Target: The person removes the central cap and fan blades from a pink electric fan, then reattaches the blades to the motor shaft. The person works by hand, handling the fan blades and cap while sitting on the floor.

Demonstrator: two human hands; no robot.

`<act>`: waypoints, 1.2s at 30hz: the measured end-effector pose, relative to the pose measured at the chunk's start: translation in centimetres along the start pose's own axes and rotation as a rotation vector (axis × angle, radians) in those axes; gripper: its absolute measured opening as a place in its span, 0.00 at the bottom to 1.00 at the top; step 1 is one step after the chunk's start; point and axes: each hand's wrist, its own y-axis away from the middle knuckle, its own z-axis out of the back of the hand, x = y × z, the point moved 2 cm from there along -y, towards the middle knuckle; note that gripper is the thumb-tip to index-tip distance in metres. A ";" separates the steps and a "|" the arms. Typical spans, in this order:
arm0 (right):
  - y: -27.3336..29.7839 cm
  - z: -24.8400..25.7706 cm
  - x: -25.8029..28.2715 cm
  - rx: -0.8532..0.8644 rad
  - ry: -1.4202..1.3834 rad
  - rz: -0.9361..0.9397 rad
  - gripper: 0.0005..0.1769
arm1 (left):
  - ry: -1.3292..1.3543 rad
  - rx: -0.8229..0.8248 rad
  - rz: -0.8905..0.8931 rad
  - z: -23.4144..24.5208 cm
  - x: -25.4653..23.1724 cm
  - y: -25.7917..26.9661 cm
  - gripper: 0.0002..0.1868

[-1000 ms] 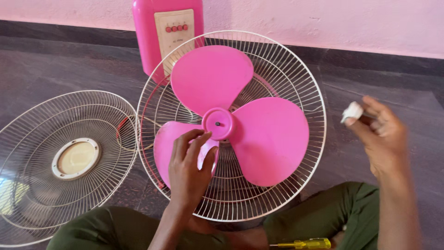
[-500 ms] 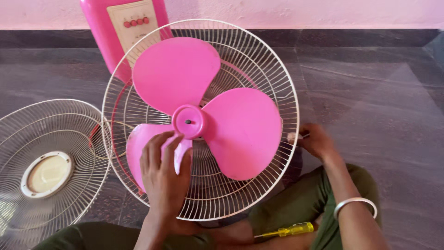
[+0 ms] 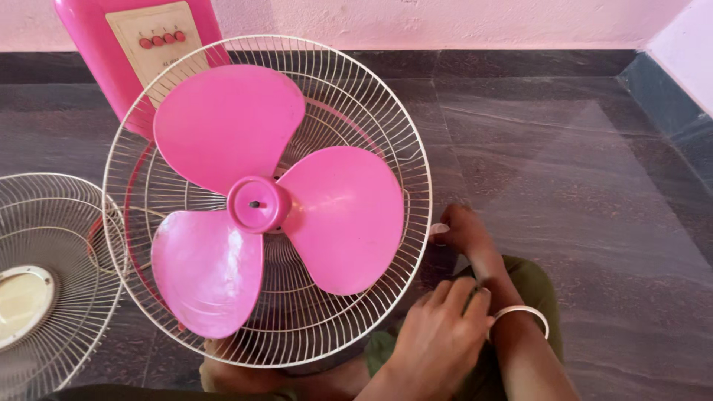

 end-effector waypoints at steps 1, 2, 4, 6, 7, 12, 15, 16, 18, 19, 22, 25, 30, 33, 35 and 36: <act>0.1 0.1 -0.1 -0.006 -0.003 -0.009 0.27 | -0.038 -0.035 0.013 -0.5 0.1 -0.1 0.15; 0.2 0.4 -0.1 0.003 -0.038 -0.047 0.31 | -0.021 -0.055 0.004 -0.6 0.2 0.1 0.15; 0.3 1.7 1.1 0.023 -0.111 -0.115 0.40 | 0.006 -0.100 -0.012 0.3 0.8 0.5 0.13; 1.3 5.1 3.0 -0.091 0.026 -0.139 0.36 | 0.050 -0.111 -0.016 2.0 0.9 0.9 0.14; 2.3 7.1 4.4 -0.188 -0.056 -0.086 0.33 | 0.067 -0.118 -0.016 3.2 1.0 1.2 0.14; 7.4 15.4 13.6 -0.463 -0.236 0.110 0.14 | -0.085 -0.282 0.168 11.4 4.4 3.4 0.09; 9.2 16.5 20.2 -0.403 -0.440 0.306 0.13 | -0.169 -0.417 0.315 16.1 8.4 4.6 0.10; 9.3 16.1 22.2 -0.376 -0.410 0.317 0.14 | -0.208 -0.462 0.365 17.3 9.8 5.0 0.09; 9.1 15.0 25.6 -0.327 -0.348 0.338 0.15 | -0.333 -0.484 0.469 19.3 12.5 5.7 0.11; 9.0 14.4 26.8 -0.326 -0.364 0.369 0.15 | -0.383 -0.493 0.420 19.8 13.3 5.9 0.12; 8.9 12.8 29.2 -0.279 -0.392 0.376 0.14 | -0.474 -0.504 0.351 20.5 15.4 7.0 0.14; 8.3 11.8 30.2 -0.216 -0.406 0.295 0.12 | -0.466 -0.506 0.384 20.3 17.6 7.1 0.15; 8.3 11.6 29.8 -0.192 -0.622 0.300 0.12 | -0.406 -0.542 0.414 19.9 19.0 6.9 0.14; 8.1 11.2 29.7 -0.200 -0.724 0.325 0.12 | -0.472 -0.573 0.294 20.6 19.1 6.3 0.14; 8.1 10.9 29.6 -0.196 -0.771 0.311 0.12 | -0.248 -0.511 0.531 20.7 20.0 5.8 0.17; 8.1 10.9 29.7 -0.197 -0.794 0.304 0.12 | -0.133 -0.475 0.643 20.6 20.5 5.6 0.18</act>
